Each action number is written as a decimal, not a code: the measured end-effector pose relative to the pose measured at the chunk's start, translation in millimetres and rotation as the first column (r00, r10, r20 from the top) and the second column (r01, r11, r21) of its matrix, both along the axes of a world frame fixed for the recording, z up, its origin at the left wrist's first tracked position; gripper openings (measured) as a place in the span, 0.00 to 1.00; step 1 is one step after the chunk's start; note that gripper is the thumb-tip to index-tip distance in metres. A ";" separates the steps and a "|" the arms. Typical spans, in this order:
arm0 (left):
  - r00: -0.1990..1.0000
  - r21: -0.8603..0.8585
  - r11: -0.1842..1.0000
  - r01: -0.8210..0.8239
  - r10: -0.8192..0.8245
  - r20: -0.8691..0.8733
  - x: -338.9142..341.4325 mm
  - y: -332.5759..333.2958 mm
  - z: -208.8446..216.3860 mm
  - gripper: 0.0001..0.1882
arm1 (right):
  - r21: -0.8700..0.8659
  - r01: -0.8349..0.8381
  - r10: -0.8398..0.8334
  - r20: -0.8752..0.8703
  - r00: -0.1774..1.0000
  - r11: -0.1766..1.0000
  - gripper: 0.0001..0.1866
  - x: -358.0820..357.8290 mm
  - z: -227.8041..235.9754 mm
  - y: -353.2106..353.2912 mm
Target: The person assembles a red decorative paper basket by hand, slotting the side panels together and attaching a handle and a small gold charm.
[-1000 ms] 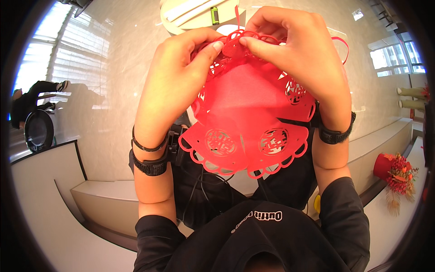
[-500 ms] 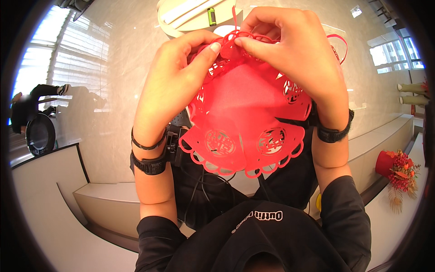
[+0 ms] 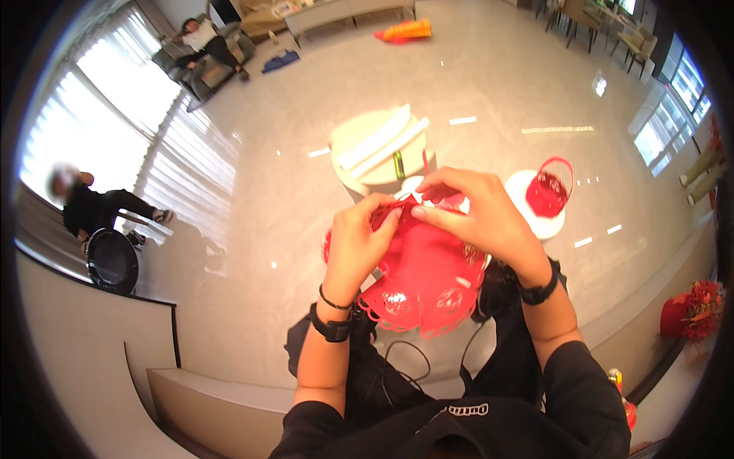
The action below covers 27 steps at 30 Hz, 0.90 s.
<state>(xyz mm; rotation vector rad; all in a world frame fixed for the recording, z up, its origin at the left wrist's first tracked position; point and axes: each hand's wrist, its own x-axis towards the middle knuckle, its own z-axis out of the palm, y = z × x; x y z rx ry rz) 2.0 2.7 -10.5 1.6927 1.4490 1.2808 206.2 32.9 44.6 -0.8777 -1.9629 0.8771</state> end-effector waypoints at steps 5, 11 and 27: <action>0.970 -0.035 0.998 -0.047 0.054 0.238 -40.9 -12.3 14.3 0.08 | -0.009 0.021 -0.022 -0.261 0.965 1.000 0.13 15.5 38.9 -39.0; 0.784 -0.005 0.979 -0.203 0.165 0.598 -125.5 -37.3 -63.6 0.10 | 0.218 -0.455 0.496 -0.528 0.689 0.863 0.18 24.8 129.6 -139.4; 0.606 -0.079 0.979 -0.190 0.180 0.775 -137.3 -28.3 -123.8 0.10 | 0.775 -0.175 0.397 -0.105 0.912 0.607 0.14 69.4 223.0 -231.3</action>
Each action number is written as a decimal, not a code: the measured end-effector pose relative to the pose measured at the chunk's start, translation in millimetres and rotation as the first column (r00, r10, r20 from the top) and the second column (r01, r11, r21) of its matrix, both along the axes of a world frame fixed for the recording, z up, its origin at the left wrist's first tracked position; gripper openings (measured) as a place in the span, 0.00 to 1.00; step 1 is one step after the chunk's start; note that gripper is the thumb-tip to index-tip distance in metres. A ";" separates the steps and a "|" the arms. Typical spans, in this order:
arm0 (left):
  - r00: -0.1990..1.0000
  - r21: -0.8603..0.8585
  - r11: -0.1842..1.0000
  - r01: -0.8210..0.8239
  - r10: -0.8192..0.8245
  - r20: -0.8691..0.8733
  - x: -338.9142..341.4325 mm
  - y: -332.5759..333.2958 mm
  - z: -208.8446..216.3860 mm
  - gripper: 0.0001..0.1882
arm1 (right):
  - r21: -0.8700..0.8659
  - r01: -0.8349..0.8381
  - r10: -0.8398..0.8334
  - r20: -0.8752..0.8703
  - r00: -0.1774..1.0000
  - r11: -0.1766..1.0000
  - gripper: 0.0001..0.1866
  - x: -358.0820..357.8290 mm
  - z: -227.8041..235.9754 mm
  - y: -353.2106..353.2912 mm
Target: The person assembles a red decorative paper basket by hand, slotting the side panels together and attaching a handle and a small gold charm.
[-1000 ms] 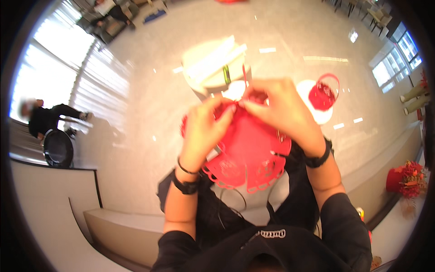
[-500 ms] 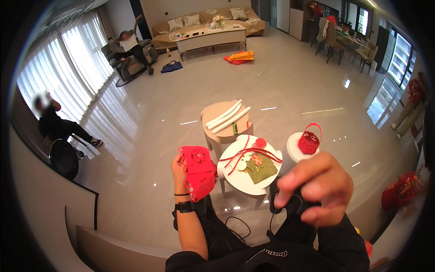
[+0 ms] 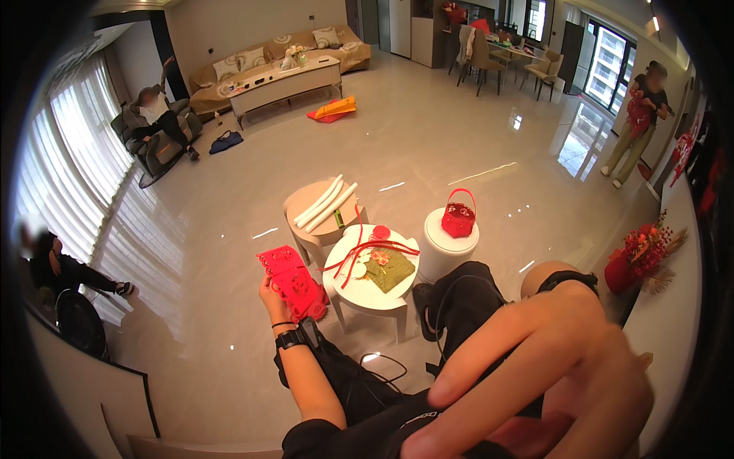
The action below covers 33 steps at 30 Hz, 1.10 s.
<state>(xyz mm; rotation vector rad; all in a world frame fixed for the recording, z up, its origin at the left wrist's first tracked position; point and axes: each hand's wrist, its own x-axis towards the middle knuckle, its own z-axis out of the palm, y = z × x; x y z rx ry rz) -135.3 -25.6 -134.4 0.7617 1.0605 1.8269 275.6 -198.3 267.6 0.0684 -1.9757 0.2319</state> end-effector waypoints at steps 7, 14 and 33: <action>0.999 0.018 1.000 -0.022 0.022 0.036 -6.3 -7.1 0.6 0.10 | 0.063 0.136 -0.120 -0.215 0.969 0.989 0.13 41.7 7.1 -35.1; 1.000 -0.033 0.999 -0.015 0.014 -0.027 -7.3 -7.1 -8.7 0.12 | 0.060 0.267 -0.191 -0.554 0.810 0.962 0.12 114.2 59.4 -46.3; 0.575 0.179 0.978 -0.112 0.210 -0.790 -30.6 17.8 -7.0 0.18 | -0.094 -0.572 0.482 -0.437 0.759 0.815 0.12 -33.5 -25.7 5.7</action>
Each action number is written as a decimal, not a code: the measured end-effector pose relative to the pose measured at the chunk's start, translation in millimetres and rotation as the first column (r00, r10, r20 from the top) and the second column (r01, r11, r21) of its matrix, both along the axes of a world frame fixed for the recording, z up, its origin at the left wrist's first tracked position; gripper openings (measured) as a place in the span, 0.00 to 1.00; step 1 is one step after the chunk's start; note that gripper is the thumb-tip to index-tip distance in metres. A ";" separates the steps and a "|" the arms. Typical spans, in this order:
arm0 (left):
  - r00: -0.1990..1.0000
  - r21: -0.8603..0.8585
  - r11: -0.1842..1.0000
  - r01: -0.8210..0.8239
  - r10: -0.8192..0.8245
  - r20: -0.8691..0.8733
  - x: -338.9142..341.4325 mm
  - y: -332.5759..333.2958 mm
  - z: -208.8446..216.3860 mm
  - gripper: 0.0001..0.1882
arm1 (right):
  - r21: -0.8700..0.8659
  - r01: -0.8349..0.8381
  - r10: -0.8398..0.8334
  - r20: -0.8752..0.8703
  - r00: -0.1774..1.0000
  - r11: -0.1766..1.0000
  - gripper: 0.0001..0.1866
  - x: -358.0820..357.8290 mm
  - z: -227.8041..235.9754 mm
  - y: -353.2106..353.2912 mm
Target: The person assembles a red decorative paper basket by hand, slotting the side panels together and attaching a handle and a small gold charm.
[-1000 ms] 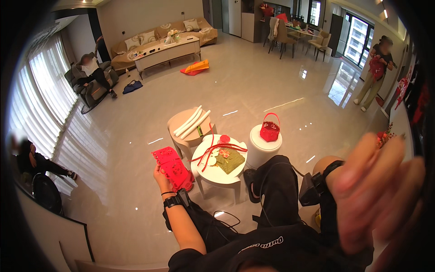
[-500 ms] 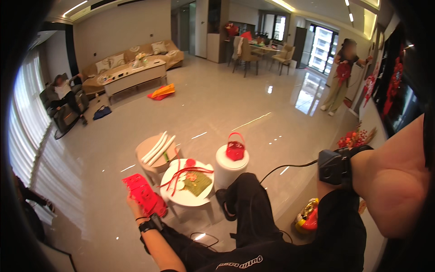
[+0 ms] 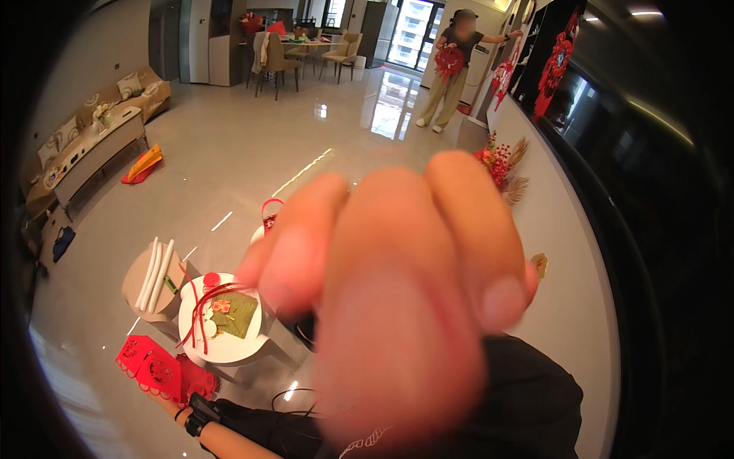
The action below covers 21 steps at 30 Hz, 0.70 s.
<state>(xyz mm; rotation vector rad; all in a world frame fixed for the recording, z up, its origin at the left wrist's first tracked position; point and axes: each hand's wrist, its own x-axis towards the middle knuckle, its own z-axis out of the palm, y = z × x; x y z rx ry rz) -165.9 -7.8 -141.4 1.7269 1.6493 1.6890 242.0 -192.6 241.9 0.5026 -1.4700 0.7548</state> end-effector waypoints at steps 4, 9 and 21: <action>0.918 -0.027 0.986 0.167 -0.146 0.370 82.7 -25.5 21.4 0.18 | -0.218 -0.039 0.077 0.170 0.982 0.975 0.12 -20.4 -21.4 -8.5; 0.882 -0.033 0.981 0.193 -0.159 0.443 102.4 -30.1 17.4 0.18 | -0.346 -0.065 0.147 0.217 0.965 0.936 0.13 -28.8 -34.8 -5.9; 0.868 -0.059 0.978 0.201 -0.149 0.474 112.0 -24.7 15.8 0.20 | -0.477 -0.080 0.216 0.236 0.947 0.875 0.13 -40.1 -62.3 5.1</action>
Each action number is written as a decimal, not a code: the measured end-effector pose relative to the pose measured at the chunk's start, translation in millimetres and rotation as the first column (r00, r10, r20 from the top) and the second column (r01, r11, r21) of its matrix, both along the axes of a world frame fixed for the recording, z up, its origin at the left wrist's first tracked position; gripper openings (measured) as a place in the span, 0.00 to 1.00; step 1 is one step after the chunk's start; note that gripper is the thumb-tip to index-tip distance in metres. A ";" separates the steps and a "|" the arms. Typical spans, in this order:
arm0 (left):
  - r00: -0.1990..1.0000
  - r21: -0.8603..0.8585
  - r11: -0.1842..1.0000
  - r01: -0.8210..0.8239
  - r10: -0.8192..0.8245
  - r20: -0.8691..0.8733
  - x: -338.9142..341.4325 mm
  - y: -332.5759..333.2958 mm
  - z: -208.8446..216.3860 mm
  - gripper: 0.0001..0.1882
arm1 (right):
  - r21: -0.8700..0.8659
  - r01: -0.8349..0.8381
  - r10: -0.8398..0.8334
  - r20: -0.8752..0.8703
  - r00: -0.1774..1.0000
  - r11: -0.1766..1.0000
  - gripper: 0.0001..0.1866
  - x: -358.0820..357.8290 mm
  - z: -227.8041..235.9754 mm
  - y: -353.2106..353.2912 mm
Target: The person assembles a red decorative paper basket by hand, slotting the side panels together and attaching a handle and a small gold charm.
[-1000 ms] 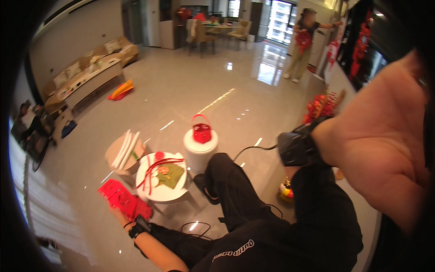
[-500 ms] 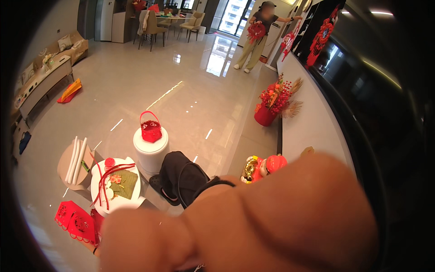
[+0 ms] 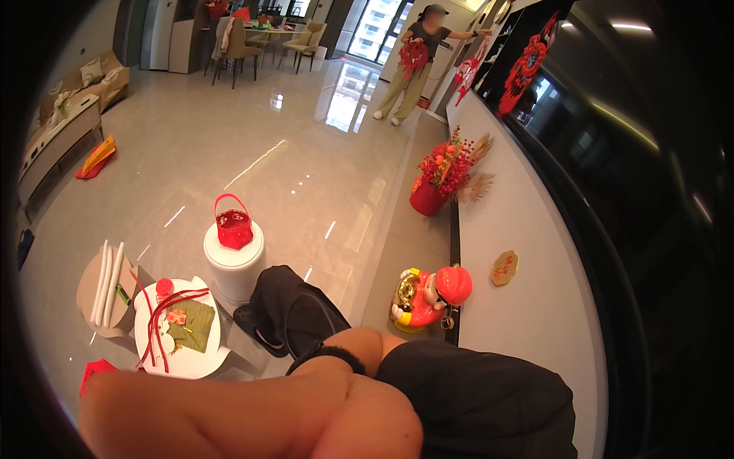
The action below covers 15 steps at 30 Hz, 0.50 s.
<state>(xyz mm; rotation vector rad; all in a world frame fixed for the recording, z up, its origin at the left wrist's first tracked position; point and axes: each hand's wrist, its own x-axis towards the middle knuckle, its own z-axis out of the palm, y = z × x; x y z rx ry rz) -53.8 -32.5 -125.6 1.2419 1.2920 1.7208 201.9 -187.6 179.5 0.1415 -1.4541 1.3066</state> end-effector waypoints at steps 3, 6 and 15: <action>1.000 -0.002 1.000 -0.001 0.001 0.008 -1.4 1.3 0.4 0.20 | -0.030 -0.001 0.001 0.012 1.000 1.000 0.14 -6.2 -4.5 0.9; 1.000 0.007 1.000 -0.004 0.004 0.017 -7.7 -1.5 0.6 0.20 | -0.047 0.002 -0.001 0.005 1.000 0.999 0.14 -10.9 -9.0 -1.4; 1.000 0.028 1.000 0.005 -0.006 0.018 -25.5 -8.6 4.7 0.21 | -0.129 -0.024 0.013 -0.092 0.996 0.991 0.15 -20.6 -19.5 9.6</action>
